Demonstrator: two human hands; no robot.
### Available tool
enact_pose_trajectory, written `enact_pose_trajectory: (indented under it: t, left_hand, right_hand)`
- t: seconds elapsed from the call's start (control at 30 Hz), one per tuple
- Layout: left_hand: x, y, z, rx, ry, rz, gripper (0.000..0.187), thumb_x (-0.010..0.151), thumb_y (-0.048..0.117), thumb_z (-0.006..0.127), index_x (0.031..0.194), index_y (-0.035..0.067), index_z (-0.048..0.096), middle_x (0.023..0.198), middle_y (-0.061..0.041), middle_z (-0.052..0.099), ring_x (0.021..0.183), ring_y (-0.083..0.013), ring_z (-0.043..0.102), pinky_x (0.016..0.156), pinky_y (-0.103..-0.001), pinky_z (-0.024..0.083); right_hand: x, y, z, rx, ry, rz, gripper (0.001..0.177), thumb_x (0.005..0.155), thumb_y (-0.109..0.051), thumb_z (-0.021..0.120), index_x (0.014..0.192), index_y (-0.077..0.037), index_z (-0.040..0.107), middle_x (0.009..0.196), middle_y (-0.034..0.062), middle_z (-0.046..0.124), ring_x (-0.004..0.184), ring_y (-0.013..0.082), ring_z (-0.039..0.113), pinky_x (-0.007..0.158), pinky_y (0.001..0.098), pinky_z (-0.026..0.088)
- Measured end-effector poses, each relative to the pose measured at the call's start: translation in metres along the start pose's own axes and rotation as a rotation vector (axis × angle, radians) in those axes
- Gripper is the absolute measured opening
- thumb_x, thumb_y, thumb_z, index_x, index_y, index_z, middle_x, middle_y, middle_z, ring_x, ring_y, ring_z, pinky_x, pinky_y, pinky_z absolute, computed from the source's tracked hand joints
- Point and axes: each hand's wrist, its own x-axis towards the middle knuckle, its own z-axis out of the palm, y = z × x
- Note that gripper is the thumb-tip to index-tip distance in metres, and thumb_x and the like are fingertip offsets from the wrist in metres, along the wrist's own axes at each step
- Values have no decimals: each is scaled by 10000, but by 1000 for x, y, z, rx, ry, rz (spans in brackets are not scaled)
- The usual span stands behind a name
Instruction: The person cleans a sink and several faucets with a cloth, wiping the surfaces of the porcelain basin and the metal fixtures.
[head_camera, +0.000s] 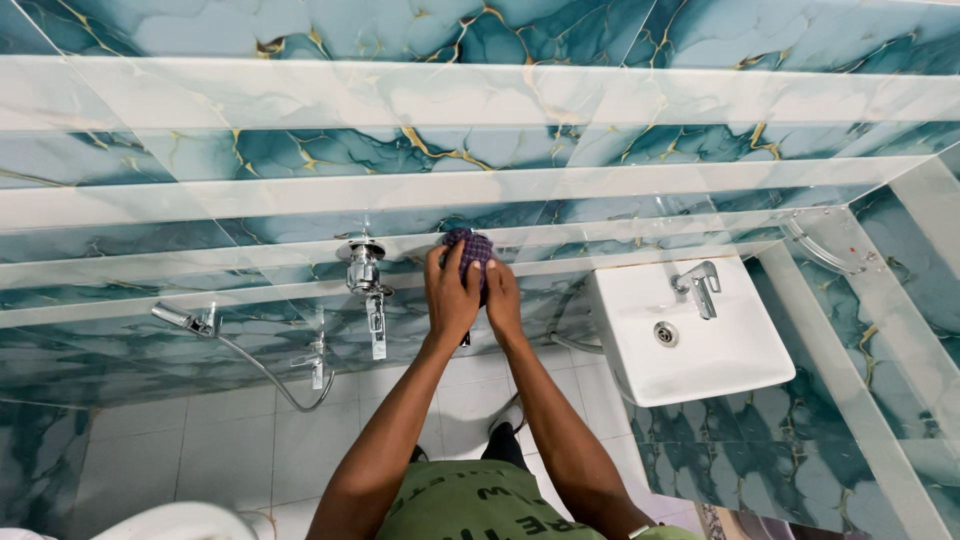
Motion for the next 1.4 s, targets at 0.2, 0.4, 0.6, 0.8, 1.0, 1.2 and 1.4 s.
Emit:
enact_pose_trajectory:
  t: [0.2, 0.4, 0.6, 0.8, 1.0, 1.2, 1.4]
  left_hand:
    - [5, 16, 1, 360, -173, 147, 482, 921, 301, 698, 1338, 63, 656, 1337, -192, 522, 1132, -393, 507, 942, -521, 435]
    - [5, 25, 8, 495, -181, 164, 536, 825, 323, 740, 1305, 98, 665, 1348, -170, 533, 1171, -387, 488, 950, -547, 405]
    - [-5, 20, 4, 410, -19, 177, 511, 837, 311, 732, 1306, 122, 658, 1368, -122, 548, 1219, -381, 498, 1002, -578, 385]
    - [-5, 17, 6, 249, -15, 93, 509, 875, 280, 704, 1330, 68, 619, 1371, -184, 546, 1182, -422, 531, 941, -554, 460]
    - [-7, -8, 15, -35, 8, -80, 466, 993, 236, 599, 1393, 6, 532, 1329, -263, 611, 1173, -453, 629, 985, -497, 501]
    - [5, -26, 12, -62, -145, -438, 474, 1043, 346, 468, 1379, 23, 553, 1251, -295, 667, 1171, -460, 632, 990, -513, 479]
    - [7, -66, 25, -248, -168, -512, 483, 1024, 406, 451, 1279, 42, 638, 1261, -243, 665, 1189, -435, 609, 982, -505, 459]
  right_hand:
    - [10, 30, 6, 956, -159, 682, 485, 1037, -474, 388, 1230, -103, 632, 1212, 130, 673, 1111, 298, 641, 976, 461, 517]
    - [8, 42, 12, 1428, -313, 637, 449, 1063, -448, 396, 1233, -113, 642, 1199, 122, 688, 1086, 304, 668, 972, 456, 549]
    - [6, 29, 21, 1459, -251, 581, 443, 1040, -510, 536, 1153, -108, 682, 1086, 95, 722, 966, 267, 692, 868, 408, 573]
    - [18, 27, 16, 1293, -227, 572, 320, 1014, -405, 616, 1136, -115, 678, 1036, 73, 710, 906, 219, 694, 796, 367, 583]
    - [25, -9, 18, 395, 31, 342, 300, 949, -303, 696, 1057, -24, 673, 963, 134, 682, 845, 247, 647, 705, 401, 545]
    - [29, -69, 24, -765, 71, 56, 567, 852, -523, 709, 991, 27, 700, 939, 265, 725, 899, 430, 697, 804, 519, 549]
    - [27, -81, 14, -829, -22, 35, 650, 837, -606, 692, 983, 28, 706, 923, 283, 727, 890, 460, 698, 783, 543, 547]
